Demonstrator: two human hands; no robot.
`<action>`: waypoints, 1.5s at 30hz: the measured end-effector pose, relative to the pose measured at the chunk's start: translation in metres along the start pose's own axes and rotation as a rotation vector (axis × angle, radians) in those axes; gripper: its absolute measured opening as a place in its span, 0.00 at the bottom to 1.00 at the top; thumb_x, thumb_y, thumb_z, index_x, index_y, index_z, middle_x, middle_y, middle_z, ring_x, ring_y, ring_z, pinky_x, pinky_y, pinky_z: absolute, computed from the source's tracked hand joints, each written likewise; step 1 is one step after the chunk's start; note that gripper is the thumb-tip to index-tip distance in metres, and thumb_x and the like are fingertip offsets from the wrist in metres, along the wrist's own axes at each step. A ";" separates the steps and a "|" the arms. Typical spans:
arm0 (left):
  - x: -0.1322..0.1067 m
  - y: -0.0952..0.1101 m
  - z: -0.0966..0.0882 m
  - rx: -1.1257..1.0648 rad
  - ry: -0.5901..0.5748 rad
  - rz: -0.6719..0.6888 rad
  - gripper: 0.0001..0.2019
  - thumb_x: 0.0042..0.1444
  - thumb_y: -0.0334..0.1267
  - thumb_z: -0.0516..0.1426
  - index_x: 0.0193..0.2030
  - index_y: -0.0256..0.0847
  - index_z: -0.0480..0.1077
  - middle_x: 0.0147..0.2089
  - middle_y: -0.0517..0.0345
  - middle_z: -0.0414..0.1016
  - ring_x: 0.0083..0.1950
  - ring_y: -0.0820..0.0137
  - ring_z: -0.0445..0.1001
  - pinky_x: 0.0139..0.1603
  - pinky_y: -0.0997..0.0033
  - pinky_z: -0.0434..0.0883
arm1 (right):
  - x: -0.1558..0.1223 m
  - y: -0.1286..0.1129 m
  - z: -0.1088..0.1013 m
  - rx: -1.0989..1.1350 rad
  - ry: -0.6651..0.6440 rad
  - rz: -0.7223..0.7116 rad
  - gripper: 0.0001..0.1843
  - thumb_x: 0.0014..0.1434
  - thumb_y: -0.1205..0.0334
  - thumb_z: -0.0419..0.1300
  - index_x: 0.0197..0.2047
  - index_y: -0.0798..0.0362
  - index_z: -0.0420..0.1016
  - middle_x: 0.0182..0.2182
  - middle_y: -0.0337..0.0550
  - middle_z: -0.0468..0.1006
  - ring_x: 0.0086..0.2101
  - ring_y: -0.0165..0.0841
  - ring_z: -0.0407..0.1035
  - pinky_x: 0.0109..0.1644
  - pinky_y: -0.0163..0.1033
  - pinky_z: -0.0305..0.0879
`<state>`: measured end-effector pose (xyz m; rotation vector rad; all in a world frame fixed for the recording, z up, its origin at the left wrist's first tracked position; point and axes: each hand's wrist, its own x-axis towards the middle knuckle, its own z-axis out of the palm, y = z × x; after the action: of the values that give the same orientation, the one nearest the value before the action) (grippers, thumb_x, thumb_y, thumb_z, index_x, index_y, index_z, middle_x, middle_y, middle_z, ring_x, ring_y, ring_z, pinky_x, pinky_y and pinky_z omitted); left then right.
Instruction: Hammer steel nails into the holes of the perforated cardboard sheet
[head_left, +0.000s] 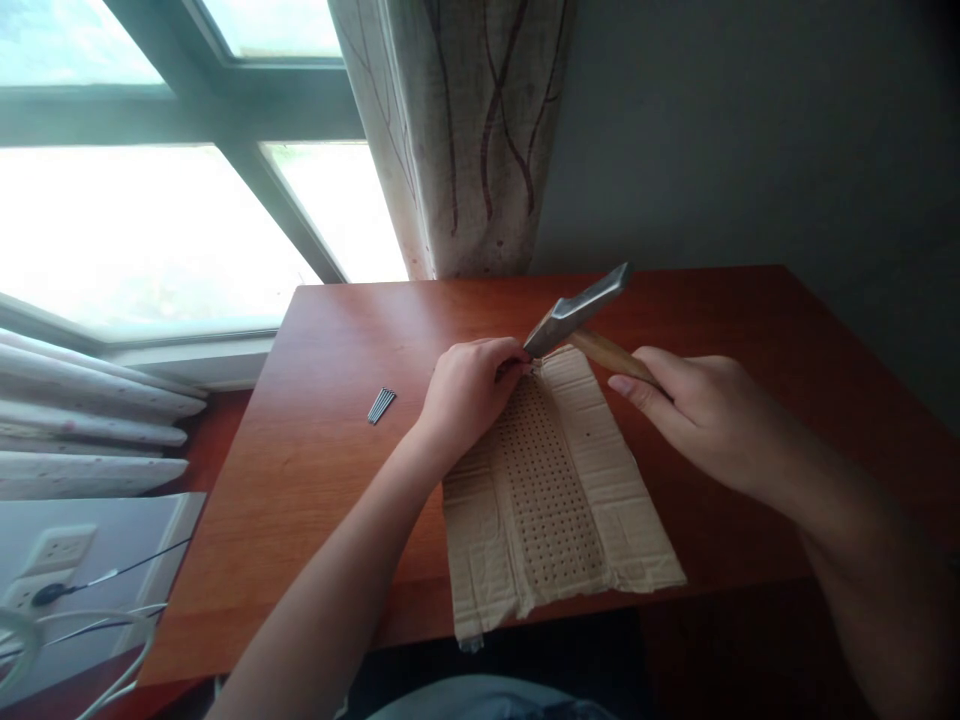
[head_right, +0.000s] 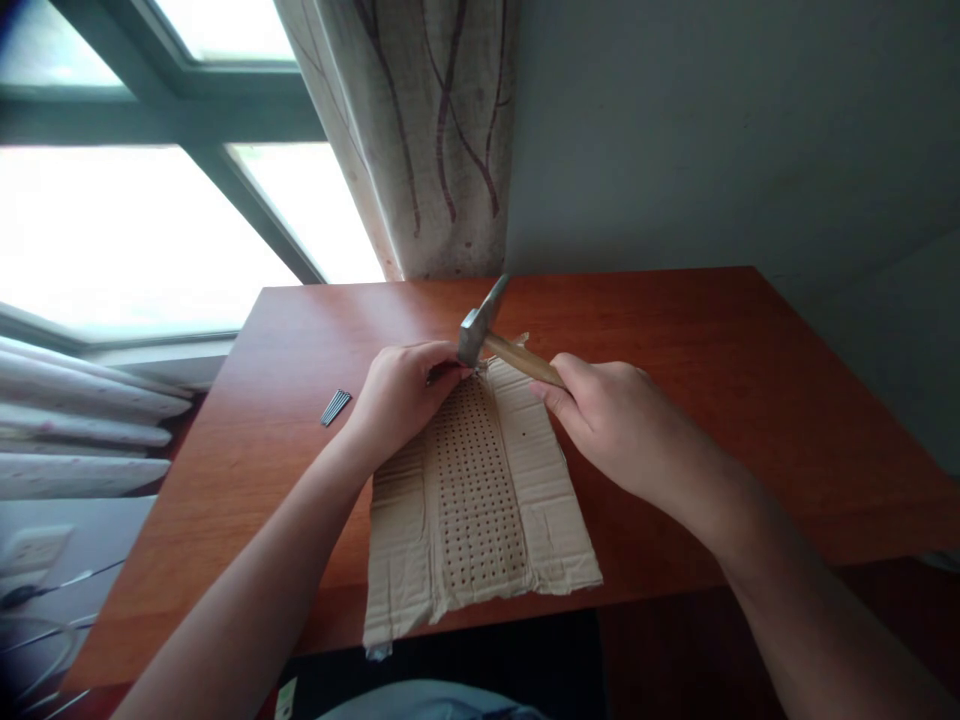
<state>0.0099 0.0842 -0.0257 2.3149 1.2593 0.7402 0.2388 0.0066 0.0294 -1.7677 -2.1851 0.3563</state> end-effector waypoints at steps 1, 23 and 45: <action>0.000 0.000 0.000 0.002 -0.002 0.000 0.05 0.59 0.31 0.60 0.37 0.43 0.78 0.37 0.60 0.84 0.35 0.68 0.79 0.36 0.70 0.67 | 0.000 0.000 0.001 0.005 -0.014 0.010 0.18 0.71 0.53 0.53 0.29 0.49 0.58 0.19 0.34 0.66 0.20 0.29 0.62 0.26 0.37 0.50; -0.002 0.000 -0.001 -0.065 0.007 -0.006 0.06 0.58 0.31 0.59 0.37 0.44 0.78 0.37 0.60 0.84 0.37 0.68 0.80 0.36 0.71 0.70 | -0.006 -0.005 -0.003 0.008 0.048 -0.002 0.19 0.70 0.53 0.53 0.28 0.48 0.56 0.18 0.34 0.63 0.19 0.29 0.60 0.26 0.38 0.51; 0.000 -0.003 -0.001 -0.054 -0.035 -0.029 0.05 0.59 0.31 0.59 0.36 0.42 0.77 0.35 0.58 0.82 0.34 0.67 0.78 0.35 0.71 0.69 | -0.004 -0.009 0.000 0.020 -0.023 0.019 0.19 0.71 0.52 0.52 0.29 0.49 0.58 0.19 0.35 0.68 0.20 0.30 0.64 0.26 0.37 0.51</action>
<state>0.0072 0.0855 -0.0268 2.2521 1.2392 0.7122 0.2315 0.0003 0.0326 -1.7833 -2.1738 0.4040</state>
